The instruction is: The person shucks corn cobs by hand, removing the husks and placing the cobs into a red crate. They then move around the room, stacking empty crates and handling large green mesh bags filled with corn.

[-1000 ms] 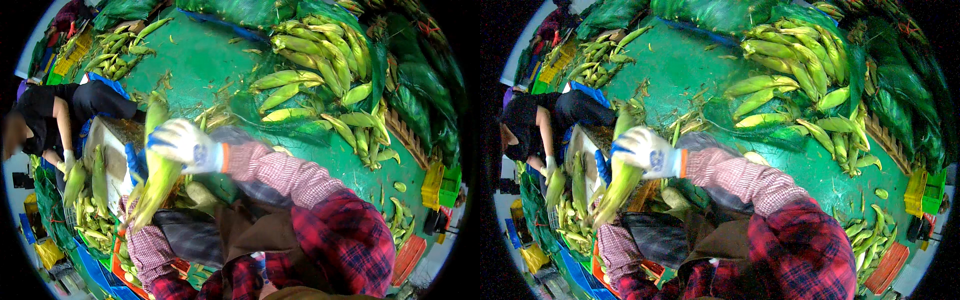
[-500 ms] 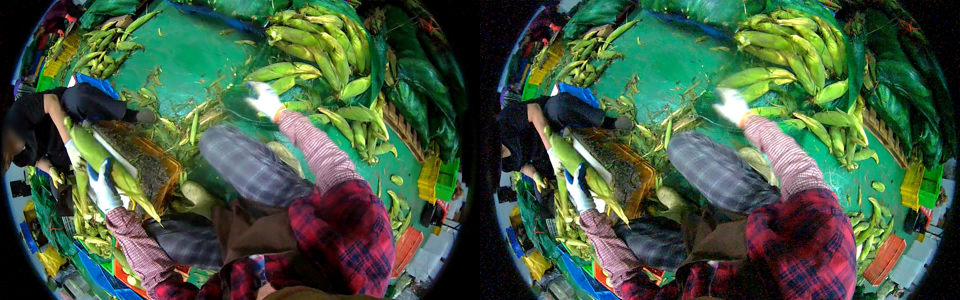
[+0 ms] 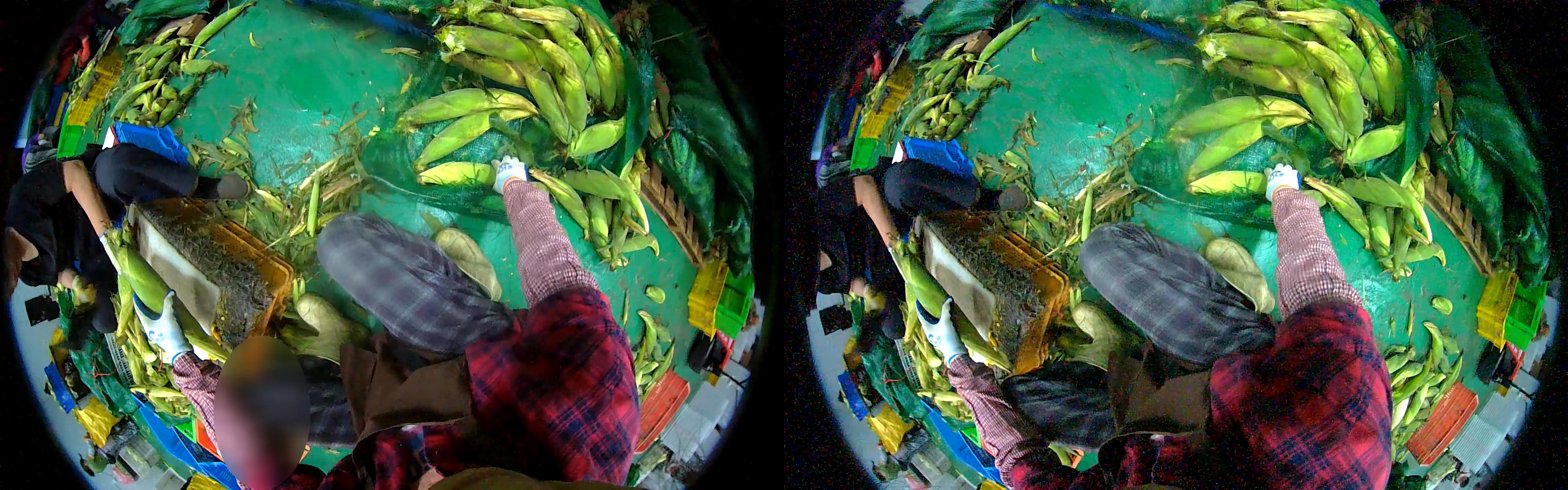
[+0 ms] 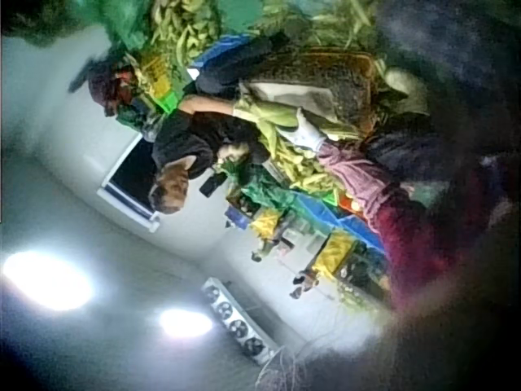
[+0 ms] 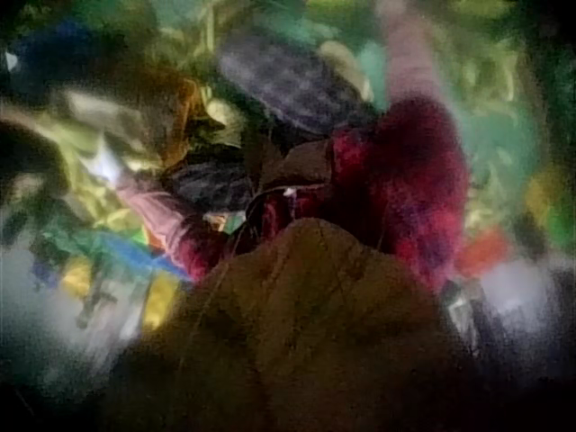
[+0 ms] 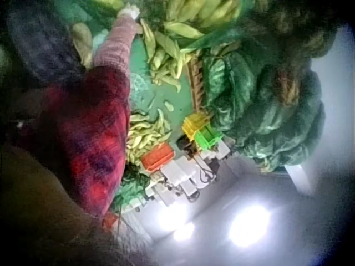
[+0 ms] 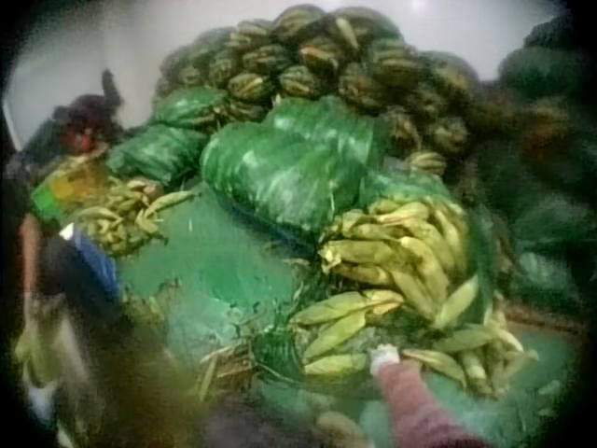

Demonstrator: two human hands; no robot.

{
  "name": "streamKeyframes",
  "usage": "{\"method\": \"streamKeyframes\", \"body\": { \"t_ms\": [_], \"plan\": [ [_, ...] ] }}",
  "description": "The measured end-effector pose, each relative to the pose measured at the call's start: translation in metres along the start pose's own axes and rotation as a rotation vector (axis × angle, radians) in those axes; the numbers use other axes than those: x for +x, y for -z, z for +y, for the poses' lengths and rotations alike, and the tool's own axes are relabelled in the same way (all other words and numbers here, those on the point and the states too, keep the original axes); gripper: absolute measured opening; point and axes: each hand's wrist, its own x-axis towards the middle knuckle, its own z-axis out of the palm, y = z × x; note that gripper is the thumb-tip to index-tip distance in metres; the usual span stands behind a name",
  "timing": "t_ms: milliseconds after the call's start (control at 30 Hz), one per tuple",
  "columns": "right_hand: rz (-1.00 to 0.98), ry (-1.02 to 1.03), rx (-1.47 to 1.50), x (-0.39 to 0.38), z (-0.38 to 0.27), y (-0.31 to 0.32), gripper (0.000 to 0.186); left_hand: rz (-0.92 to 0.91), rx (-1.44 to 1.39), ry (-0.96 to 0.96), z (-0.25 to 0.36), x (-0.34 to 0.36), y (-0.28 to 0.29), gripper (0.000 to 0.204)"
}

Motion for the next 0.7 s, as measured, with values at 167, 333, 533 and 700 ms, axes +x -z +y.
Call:
{"method": "streamKeyframes", "body": {
  "t_ms": [167,333,533,700],
  "plan": [
    [0.111,0.111,0.015,-0.035,0.01,0.004,0.078,-0.03,0.292,-0.191,0.01,-0.003,-0.003,0.085],
    [0.085,0.145,0.45,-0.09,0.018,-0.006,0.093,-0.215,0.497,-0.281,0.006,-0.015,-0.001,0.082],
    [-0.097,0.01,1.372,-0.109,0.019,-0.083,0.06,-0.353,0.613,-0.092,-0.023,-0.022,0.002,0.088],
    [-0.13,0.43,1.619,-0.146,0.005,-0.063,0.036,-0.387,0.84,0.002,0.037,-0.028,0.019,0.082]
  ]
}}
